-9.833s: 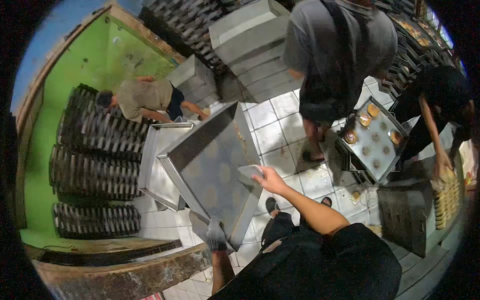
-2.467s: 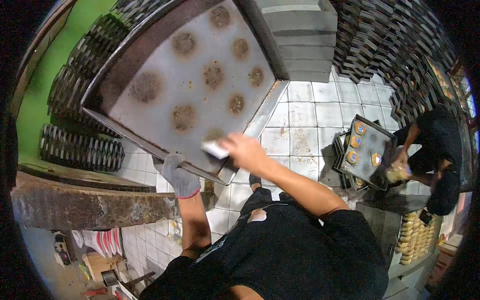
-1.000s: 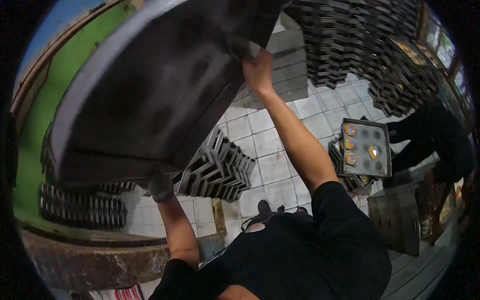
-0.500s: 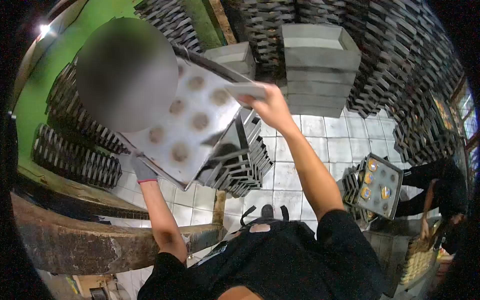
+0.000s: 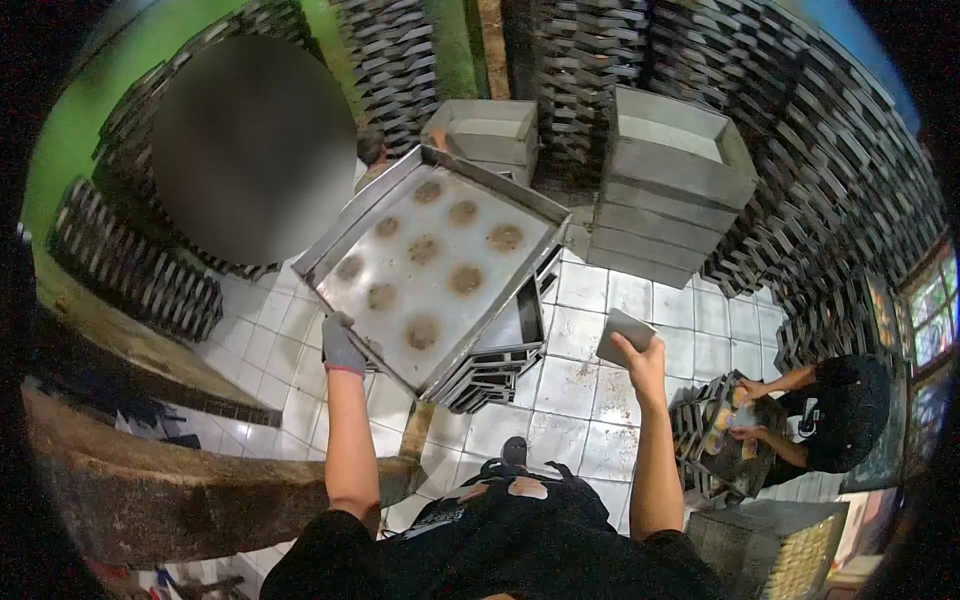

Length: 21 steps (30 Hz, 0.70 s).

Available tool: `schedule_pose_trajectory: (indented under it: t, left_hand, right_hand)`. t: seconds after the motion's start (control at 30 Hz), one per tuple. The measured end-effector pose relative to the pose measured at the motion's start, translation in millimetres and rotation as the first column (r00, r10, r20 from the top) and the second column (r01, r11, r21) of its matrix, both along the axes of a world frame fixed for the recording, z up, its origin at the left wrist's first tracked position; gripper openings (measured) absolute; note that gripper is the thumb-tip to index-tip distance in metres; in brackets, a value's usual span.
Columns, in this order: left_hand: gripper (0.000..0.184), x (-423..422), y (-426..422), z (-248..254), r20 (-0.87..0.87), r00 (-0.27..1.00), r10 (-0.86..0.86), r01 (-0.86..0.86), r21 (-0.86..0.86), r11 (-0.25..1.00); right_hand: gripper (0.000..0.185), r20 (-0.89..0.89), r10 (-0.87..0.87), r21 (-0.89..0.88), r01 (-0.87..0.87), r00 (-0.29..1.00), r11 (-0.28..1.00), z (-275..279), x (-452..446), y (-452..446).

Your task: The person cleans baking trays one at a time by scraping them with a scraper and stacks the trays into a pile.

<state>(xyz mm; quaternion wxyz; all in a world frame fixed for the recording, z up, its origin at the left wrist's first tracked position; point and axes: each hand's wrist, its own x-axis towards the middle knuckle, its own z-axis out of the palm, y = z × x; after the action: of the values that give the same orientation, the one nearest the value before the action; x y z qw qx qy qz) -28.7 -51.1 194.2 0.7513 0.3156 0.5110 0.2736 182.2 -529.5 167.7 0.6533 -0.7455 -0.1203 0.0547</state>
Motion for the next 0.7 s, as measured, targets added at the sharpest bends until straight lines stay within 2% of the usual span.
schedule_pose_trajectory:
  t: [0.03,0.07,0.13,0.2,0.27,0.33,0.4,0.5,0.57,0.6,0.7]
  left_hand:
    - [0.033,1.7,10.0,-14.5,0.088,0.996,-0.017,0.016,0.010,1.000]
    - [0.033,-0.6,13.0,-17.0,0.090,0.996,0.004,-0.004,0.005,1.000]
    - [0.033,0.1,1.3,-4.7,0.042,0.999,0.006,-0.009,0.052,0.999]
    - [0.033,-0.9,-7.6,4.8,-0.008,0.996,0.088,-0.088,-0.004,0.996]
    - [0.039,1.7,-5.3,-3.4,0.107,0.987,0.116,-0.139,0.243,0.960]
    - [0.046,2.5,-6.7,-2.9,0.084,0.982,0.171,-0.184,0.183,0.966]
    - [0.048,7.4,-4.5,-12.8,0.158,0.963,0.219,-0.261,0.342,0.903]
    - [0.051,6.9,13.8,-36.7,0.167,0.963,0.211,-0.253,0.294,0.922]
    - [0.053,9.2,-6.1,-5.7,0.163,0.963,0.214,-0.243,0.186,0.952]
    - [0.053,12.7,-3.3,-13.9,0.151,0.968,0.201,-0.227,0.177,0.958]
    - [0.054,9.9,16.3,-34.9,0.135,0.988,0.079,-0.096,0.129,0.987]
  right_hand:
    - [0.028,-0.012,-0.019,0.010,0.019,1.000,1.000,0.8,-4.4,0.1]
    - [0.027,-0.023,-0.036,0.020,0.037,0.999,0.999,1.6,-6.8,0.9]
    - [0.029,-0.030,-0.015,0.016,0.015,0.999,1.000,-7.7,-5.8,-1.7]
    - [0.031,-0.050,-0.042,0.042,0.044,0.998,0.998,-9.8,-5.8,-0.8]
    - [0.030,-0.047,-0.042,0.031,0.043,0.998,0.999,1.8,-9.7,3.0]
    - [0.030,-0.071,-0.031,0.026,0.033,0.997,0.999,10.0,-13.1,6.6]
    - [0.030,-0.067,-0.011,0.069,0.016,0.998,0.998,5.6,-11.2,11.7]
    - [0.031,-0.113,-0.022,0.084,0.032,0.993,0.996,2.8,-15.7,13.6]
    - [0.036,-0.202,0.047,0.037,-0.040,0.978,0.999,-3.4,-16.5,10.9]
    - [0.035,-0.185,0.051,0.038,-0.045,0.981,0.998,-7.9,-17.6,11.5]
    - [0.032,-0.198,0.093,0.016,-0.091,0.976,0.996,-12.9,-21.6,6.0]
